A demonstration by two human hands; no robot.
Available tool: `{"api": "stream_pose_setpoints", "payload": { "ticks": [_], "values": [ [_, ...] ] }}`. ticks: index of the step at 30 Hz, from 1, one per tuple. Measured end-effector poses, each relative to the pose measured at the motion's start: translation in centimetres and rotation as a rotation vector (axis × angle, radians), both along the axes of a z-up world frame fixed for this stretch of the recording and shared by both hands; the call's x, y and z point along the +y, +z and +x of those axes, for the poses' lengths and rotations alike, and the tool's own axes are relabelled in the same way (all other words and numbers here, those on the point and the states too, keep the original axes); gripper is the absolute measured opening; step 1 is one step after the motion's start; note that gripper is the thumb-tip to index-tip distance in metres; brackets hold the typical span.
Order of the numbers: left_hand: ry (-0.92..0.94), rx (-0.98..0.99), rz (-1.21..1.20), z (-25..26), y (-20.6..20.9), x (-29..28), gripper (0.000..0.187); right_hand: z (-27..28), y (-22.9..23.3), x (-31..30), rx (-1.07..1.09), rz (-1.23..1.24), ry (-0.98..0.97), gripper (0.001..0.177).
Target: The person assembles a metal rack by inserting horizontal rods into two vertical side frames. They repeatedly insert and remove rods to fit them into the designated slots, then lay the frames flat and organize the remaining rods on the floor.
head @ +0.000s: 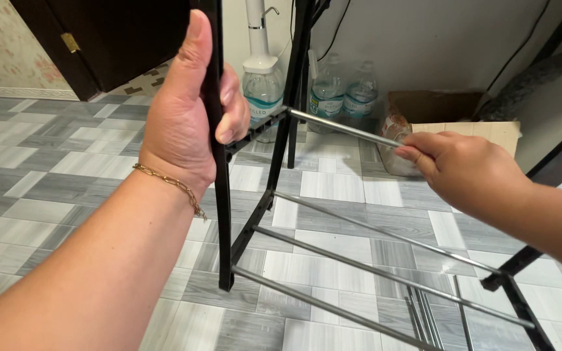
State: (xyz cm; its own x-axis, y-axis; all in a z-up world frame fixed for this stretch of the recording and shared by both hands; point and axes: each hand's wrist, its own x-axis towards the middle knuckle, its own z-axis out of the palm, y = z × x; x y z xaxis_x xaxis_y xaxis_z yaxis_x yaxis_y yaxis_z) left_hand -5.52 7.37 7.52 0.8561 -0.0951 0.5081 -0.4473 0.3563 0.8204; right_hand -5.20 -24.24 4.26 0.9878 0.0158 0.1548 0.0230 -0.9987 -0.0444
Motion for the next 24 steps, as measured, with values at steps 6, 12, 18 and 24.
{"api": "stream_pose_setpoints", "payload": {
  "ticks": [6, 12, 18, 24],
  "values": [
    [0.007, 0.081, -0.023, 0.1, -1.1, 0.1, 0.065, 2.4, 0.1, -1.1, 0.263, 0.219, -0.035, 0.043],
    [0.028, 0.044, -0.001, 0.7, -1.0, 1.0, 0.069, 4.5, -0.1, -3.5, 0.739, 0.881, -0.047, 0.045],
    [0.003, 0.055, 0.011, 0.8, -0.7, 0.9, 0.065, 4.8, -1.2, -4.6, 1.134, 1.372, -0.191, 0.036],
    [-0.01, 0.123, 0.026, 0.9, -1.3, -1.2, 0.067, 4.4, -2.9, -2.1, 0.246, 0.363, 0.008, 0.043]
  ]
}}
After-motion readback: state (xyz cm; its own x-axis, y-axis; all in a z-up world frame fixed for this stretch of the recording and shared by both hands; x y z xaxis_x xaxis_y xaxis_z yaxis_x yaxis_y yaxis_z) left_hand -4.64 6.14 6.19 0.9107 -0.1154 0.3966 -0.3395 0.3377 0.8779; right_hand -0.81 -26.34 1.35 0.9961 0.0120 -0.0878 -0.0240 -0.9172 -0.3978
